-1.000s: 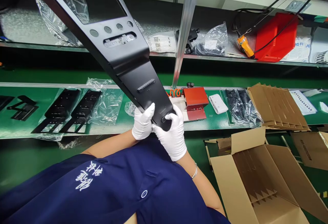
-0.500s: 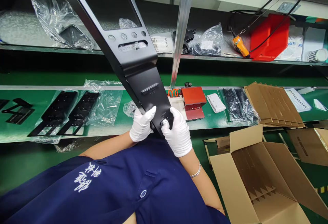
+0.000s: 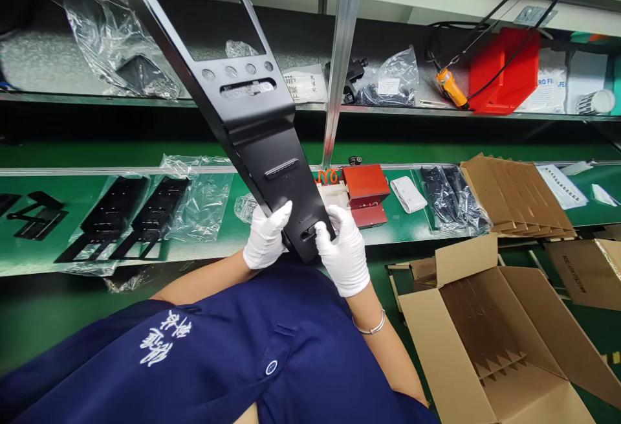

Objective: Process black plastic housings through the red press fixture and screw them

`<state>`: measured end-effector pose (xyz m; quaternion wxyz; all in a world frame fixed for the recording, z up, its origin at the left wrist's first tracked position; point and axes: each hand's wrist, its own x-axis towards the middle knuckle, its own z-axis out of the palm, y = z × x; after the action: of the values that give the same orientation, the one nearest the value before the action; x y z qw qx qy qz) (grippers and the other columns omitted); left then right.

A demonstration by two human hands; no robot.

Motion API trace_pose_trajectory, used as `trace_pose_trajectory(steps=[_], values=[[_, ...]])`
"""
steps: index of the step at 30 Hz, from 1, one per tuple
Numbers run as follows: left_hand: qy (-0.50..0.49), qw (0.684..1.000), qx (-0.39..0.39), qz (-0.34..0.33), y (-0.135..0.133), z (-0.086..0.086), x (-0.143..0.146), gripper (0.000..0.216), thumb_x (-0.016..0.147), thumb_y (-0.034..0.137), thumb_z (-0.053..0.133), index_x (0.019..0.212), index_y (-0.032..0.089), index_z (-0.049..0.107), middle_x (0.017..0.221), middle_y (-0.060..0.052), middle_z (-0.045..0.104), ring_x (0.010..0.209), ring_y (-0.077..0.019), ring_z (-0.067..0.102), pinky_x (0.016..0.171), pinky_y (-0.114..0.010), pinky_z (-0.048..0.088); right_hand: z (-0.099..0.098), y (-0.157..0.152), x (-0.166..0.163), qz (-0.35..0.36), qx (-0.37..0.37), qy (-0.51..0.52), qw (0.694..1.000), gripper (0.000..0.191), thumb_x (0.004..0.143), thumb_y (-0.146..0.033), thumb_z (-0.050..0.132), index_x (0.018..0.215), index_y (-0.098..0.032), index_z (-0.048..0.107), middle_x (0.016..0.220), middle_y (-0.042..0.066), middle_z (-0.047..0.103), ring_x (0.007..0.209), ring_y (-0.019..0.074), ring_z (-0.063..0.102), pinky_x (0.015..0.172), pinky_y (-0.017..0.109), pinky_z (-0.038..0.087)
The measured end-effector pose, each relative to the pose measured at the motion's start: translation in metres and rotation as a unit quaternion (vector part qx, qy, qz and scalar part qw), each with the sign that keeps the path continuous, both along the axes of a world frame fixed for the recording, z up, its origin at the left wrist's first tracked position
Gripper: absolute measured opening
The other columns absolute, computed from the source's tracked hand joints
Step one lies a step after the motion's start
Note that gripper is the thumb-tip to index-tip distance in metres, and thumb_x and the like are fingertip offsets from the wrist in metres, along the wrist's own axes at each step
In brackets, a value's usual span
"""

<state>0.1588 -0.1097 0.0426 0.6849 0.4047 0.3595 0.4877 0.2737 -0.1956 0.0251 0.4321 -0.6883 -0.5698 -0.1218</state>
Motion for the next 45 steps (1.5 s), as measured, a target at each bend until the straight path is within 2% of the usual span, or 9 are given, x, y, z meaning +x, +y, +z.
trace_pose_trajectory(steps=[6, 13, 16, 20, 24, 29, 36, 41, 45], values=[[-0.013, 1.000, 0.020, 0.013, 0.000, 0.003, 0.002, 0.049, 0.076, 0.062, 0.084, 0.102, 0.022, 0.072, 0.116, -0.009, 0.079, 0.119, -0.0357, 0.071, 0.106, -0.048, 0.059, 0.006, -0.007, -0.016, 0.021, 0.011, -0.014, 1.000, 0.045, 0.089, -0.043, 0.064, 0.112, -0.006, 0.054, 0.139, 0.009, 0.051, 0.137, -0.0012, 0.051, 0.108, 0.013, 0.054], [-0.001, 0.999, 0.015, 0.048, 0.000, 0.005, 0.007, 0.055, 0.068, 0.066, 0.087, 0.104, 0.027, 0.072, 0.109, -0.007, 0.080, 0.116, -0.0331, 0.073, 0.106, -0.048, 0.060, 0.006, 0.000, -0.028, 0.009, 0.020, 0.006, 1.000, 0.059, 0.084, -0.053, 0.070, 0.113, -0.007, 0.047, 0.139, 0.010, 0.050, 0.133, -0.0031, 0.051, 0.106, 0.012, 0.053], [-0.002, 0.998, 0.014, 0.056, 0.001, 0.004, 0.008, 0.056, 0.067, 0.065, 0.088, 0.105, 0.028, 0.071, 0.108, -0.007, 0.080, 0.109, -0.0307, 0.075, 0.104, -0.049, 0.061, 0.004, 0.001, -0.033, 0.009, 0.017, 0.001, 1.000, 0.050, 0.085, -0.050, 0.069, 0.102, -0.005, 0.053, 0.138, 0.010, 0.051, 0.134, -0.0020, 0.050, 0.107, 0.013, 0.053], [-0.016, 0.999, 0.021, 0.048, 0.005, 0.004, 0.011, 0.043, 0.074, 0.059, 0.086, 0.101, 0.028, 0.072, 0.118, -0.003, 0.079, 0.109, -0.0273, 0.075, 0.113, -0.050, 0.055, 0.004, -0.002, -0.042, 0.010, 0.014, -0.027, 0.999, 0.023, 0.089, -0.026, 0.060, 0.082, -0.004, 0.060, 0.138, 0.004, 0.052, 0.151, 0.0043, 0.039, 0.127, 0.025, 0.046], [-0.046, 0.999, -0.009, 0.015, 0.009, 0.005, 0.015, 0.036, 0.077, 0.053, 0.085, 0.097, 0.026, 0.073, 0.120, -0.004, 0.078, 0.114, -0.0290, 0.074, 0.115, -0.049, 0.054, 0.009, -0.007, -0.034, 0.014, 0.040, -0.028, 0.999, 0.024, 0.088, -0.028, 0.063, 0.096, -0.005, 0.059, 0.139, 0.006, 0.051, 0.153, 0.0074, 0.038, 0.131, 0.033, 0.045], [-0.028, 0.999, 0.006, 0.025, 0.008, -0.003, 0.020, 0.041, 0.074, 0.054, 0.086, 0.101, 0.026, 0.073, 0.115, -0.005, 0.079, 0.112, -0.0292, 0.075, 0.104, -0.045, 0.062, 0.003, -0.006, -0.017, -0.031, 0.016, -0.038, 0.999, 0.050, 0.087, -0.041, 0.066, 0.119, -0.005, 0.054, 0.146, 0.014, 0.044, 0.153, 0.0063, 0.038, 0.126, 0.027, 0.050], [-0.032, 0.998, -0.004, 0.051, 0.007, -0.010, 0.027, 0.041, 0.071, 0.053, 0.087, 0.099, 0.027, 0.071, 0.099, -0.003, 0.081, 0.102, -0.0270, 0.077, 0.096, -0.046, 0.065, -0.002, 0.004, -0.021, -0.017, 0.029, 0.023, 0.999, 0.044, 0.089, -0.042, 0.065, 0.108, -0.005, 0.051, 0.138, 0.011, 0.051, 0.141, -0.0031, 0.048, 0.114, 0.013, 0.052], [-0.016, 0.999, -0.019, 0.043, 0.009, -0.007, 0.030, 0.054, 0.065, 0.056, 0.089, 0.107, 0.028, 0.069, 0.111, -0.006, 0.081, 0.108, -0.0294, 0.076, 0.102, -0.050, 0.063, -0.006, 0.008, -0.020, -0.007, 0.035, 0.064, 0.997, 0.045, 0.088, -0.043, 0.066, 0.107, -0.006, 0.050, 0.138, 0.008, 0.051, 0.142, -0.0055, 0.046, 0.115, 0.010, 0.050], [-0.009, 0.998, -0.017, 0.057, 0.009, -0.004, 0.032, 0.055, 0.064, 0.055, 0.089, 0.108, 0.028, 0.069, 0.111, -0.005, 0.081, 0.102, -0.0260, 0.077, 0.100, -0.045, 0.063, -0.013, 0.010, -0.020, -0.013, 0.025, 0.075, 0.997, 0.046, 0.089, -0.046, 0.064, 0.106, -0.005, 0.051, 0.139, 0.009, 0.051, 0.142, -0.0042, 0.047, 0.113, 0.011, 0.050]])
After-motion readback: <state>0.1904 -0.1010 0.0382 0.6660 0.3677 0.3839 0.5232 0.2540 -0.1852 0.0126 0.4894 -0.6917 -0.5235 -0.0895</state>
